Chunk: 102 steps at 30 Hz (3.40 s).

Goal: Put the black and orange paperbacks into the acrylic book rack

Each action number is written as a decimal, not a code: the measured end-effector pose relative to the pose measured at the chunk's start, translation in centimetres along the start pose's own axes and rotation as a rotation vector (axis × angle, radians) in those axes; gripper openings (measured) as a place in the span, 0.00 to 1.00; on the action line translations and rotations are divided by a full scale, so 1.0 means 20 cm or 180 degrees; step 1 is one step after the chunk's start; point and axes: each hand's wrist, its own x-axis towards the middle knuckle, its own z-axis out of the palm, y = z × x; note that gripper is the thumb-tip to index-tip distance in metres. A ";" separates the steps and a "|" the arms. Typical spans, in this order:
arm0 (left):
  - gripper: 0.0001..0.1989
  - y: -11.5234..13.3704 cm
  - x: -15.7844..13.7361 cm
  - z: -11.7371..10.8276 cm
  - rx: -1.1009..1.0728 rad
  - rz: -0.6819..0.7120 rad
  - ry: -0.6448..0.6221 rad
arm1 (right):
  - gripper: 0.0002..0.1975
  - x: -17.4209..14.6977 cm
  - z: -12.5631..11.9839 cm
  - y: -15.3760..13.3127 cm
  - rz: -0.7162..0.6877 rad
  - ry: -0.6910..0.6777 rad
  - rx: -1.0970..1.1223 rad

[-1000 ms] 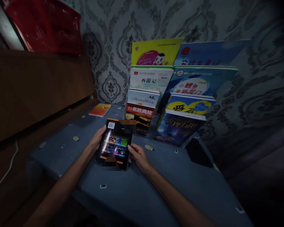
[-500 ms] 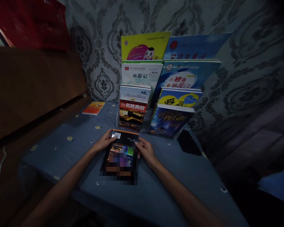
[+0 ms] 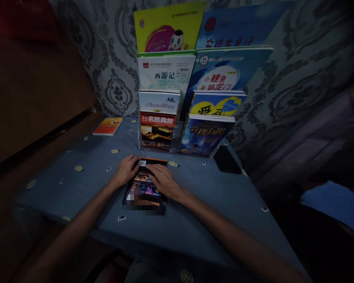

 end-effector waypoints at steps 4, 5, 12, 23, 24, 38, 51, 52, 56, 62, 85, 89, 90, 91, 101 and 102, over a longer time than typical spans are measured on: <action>0.11 0.01 -0.01 0.01 0.0226 0.0042 0.0006 | 0.23 0.06 0.07 -0.04 -0.0032 -0.0426 -0.0161; 0.11 0.02 -0.01 0.01 0.0291 0.0049 -0.0008 | 0.23 0.06 0.07 -0.03 0.0046 -0.0429 -0.0182; 0.12 0.03 0.00 0.01 0.0365 0.0057 -0.0048 | 0.20 -0.08 -0.06 0.15 0.0542 0.0003 -0.0375; 0.12 0.04 -0.01 0.00 0.0420 0.0085 -0.0105 | 0.18 -0.12 -0.06 0.22 0.0610 0.0126 -0.0350; 0.12 0.04 -0.01 0.00 0.0454 0.0087 -0.0116 | 0.18 -0.12 -0.06 0.22 0.0625 0.0100 -0.0359; 0.13 0.05 -0.01 0.03 0.0925 0.0077 -0.0254 | 0.21 -0.47 -0.18 -0.18 -0.0269 0.0006 0.0177; 0.11 0.06 -0.01 0.03 0.0802 0.0022 -0.0218 | 0.18 -0.52 -0.20 -0.30 -0.0395 0.0164 0.0273; 0.11 0.05 -0.01 0.03 0.0786 0.0019 -0.0220 | 0.18 -0.52 -0.20 -0.30 -0.0380 0.0159 0.0293; 0.11 0.05 -0.01 0.03 0.0797 0.0024 -0.0194 | 0.16 -0.52 -0.20 -0.30 -0.0338 0.0193 0.0392; 0.12 0.06 -0.01 0.03 0.0749 0.0022 -0.0247 | 0.15 -0.47 -0.19 -0.26 -0.0405 0.0233 0.0561; 0.18 -0.09 0.02 -0.01 -0.0217 0.0355 -0.0093 | 0.16 0.08 0.04 -0.13 -0.0461 -0.0683 0.0333; 0.18 -0.11 0.02 0.01 -0.0309 0.0346 -0.0019 | 0.16 0.07 0.07 -0.24 -0.0706 -0.0714 0.0465; 0.18 -0.12 0.02 0.01 -0.0303 0.0339 -0.0006 | 0.15 0.04 0.07 -0.28 -0.0844 -0.0738 0.0559; 0.18 -0.12 0.02 0.01 -0.0289 0.0332 0.0000 | 0.15 0.01 0.07 -0.31 -0.1001 -0.0776 0.0662; 0.19 -0.09 0.02 0.00 -0.0267 0.0331 -0.0032 | 0.15 -0.09 0.05 -0.35 -0.1158 -0.0874 0.1168; 0.19 -0.09 0.02 0.00 -0.0247 0.0315 -0.0032 | 0.16 -0.09 0.04 -0.32 -0.1104 -0.0871 0.1172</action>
